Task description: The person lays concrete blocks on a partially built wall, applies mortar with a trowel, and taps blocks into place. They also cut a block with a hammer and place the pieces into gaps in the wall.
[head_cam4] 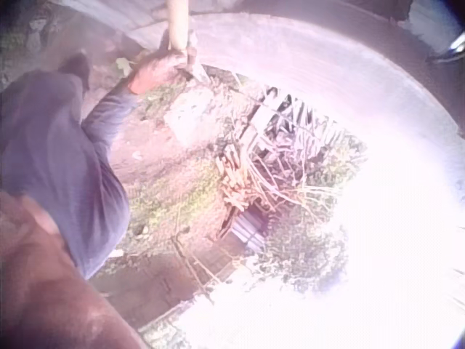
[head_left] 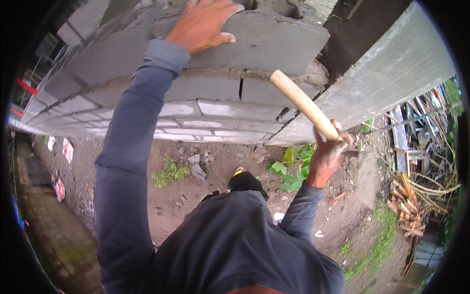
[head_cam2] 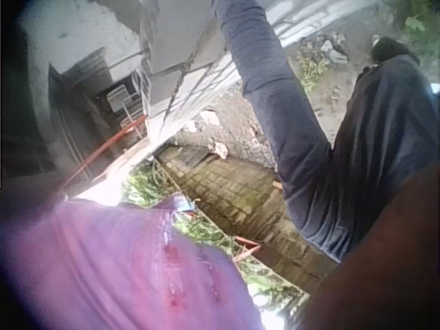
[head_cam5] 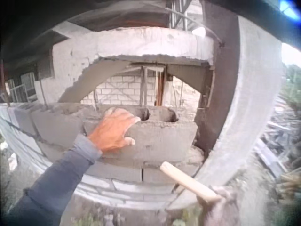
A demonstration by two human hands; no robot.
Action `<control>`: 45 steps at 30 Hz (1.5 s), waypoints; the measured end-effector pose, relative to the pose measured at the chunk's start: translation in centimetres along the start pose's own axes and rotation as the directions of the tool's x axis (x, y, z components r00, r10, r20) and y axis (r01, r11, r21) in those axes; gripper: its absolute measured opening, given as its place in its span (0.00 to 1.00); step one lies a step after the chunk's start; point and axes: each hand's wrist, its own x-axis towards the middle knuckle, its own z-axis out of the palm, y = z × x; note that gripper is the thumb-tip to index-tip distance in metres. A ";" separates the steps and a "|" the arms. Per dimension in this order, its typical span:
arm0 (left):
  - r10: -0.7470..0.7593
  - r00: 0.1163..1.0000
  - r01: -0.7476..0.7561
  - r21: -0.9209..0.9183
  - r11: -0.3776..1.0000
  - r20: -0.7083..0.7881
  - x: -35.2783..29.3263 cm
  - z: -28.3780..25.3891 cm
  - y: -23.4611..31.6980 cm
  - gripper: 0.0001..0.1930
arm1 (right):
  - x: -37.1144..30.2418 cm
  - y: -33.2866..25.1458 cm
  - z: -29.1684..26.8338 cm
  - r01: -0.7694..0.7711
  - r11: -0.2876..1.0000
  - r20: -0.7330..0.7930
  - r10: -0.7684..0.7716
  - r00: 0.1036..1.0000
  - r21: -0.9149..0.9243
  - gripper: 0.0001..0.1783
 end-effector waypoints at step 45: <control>0.344 0.901 -0.286 -0.236 0.929 0.263 4.8 3.3 -8.1 0.47 | -8.1 8.3 16.0 0.266 0.899 -0.648 -0.435 0.625 -0.347 0.11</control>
